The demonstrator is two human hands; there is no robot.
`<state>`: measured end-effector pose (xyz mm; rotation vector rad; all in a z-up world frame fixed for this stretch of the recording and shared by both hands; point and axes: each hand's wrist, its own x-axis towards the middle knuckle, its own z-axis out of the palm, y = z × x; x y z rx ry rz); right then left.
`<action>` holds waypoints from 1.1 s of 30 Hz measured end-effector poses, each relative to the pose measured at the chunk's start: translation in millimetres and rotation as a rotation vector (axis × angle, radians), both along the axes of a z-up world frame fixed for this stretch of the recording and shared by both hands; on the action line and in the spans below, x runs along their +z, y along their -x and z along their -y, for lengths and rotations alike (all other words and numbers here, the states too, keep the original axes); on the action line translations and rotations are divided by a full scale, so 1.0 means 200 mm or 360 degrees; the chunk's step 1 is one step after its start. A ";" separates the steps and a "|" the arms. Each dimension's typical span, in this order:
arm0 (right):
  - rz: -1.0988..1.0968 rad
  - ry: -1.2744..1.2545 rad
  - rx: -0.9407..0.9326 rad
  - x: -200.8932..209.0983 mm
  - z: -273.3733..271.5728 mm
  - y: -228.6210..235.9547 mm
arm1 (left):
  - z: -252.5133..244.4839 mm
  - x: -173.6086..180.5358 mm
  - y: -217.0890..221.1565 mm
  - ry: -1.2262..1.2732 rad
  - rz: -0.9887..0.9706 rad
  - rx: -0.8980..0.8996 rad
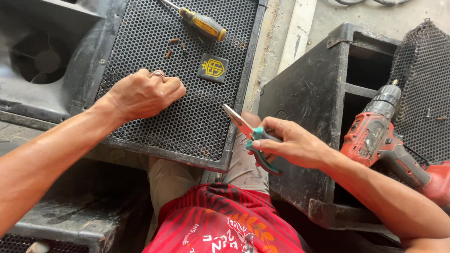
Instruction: The person removes and replaces metal mesh grilles on large speaker cabinets using a drill, pliers, and a screwdriver.
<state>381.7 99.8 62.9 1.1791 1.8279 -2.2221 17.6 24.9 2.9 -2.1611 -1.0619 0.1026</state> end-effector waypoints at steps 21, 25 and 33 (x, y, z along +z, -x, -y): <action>0.0374 -0.1701 0.0178 -0.01 -0.01 0.32 | 0.02 -0.01 -0.21 0.0061 0.0722 0.0863; 0.0312 -0.2476 0.0356 -0.12 0.01 0.33 | 0.06 0.06 -0.07 0.0391 0.0568 0.0402; 0.0113 -0.2548 0.0362 -0.15 -0.01 0.37 | -0.01 0.01 0.00 0.0394 0.0518 0.0191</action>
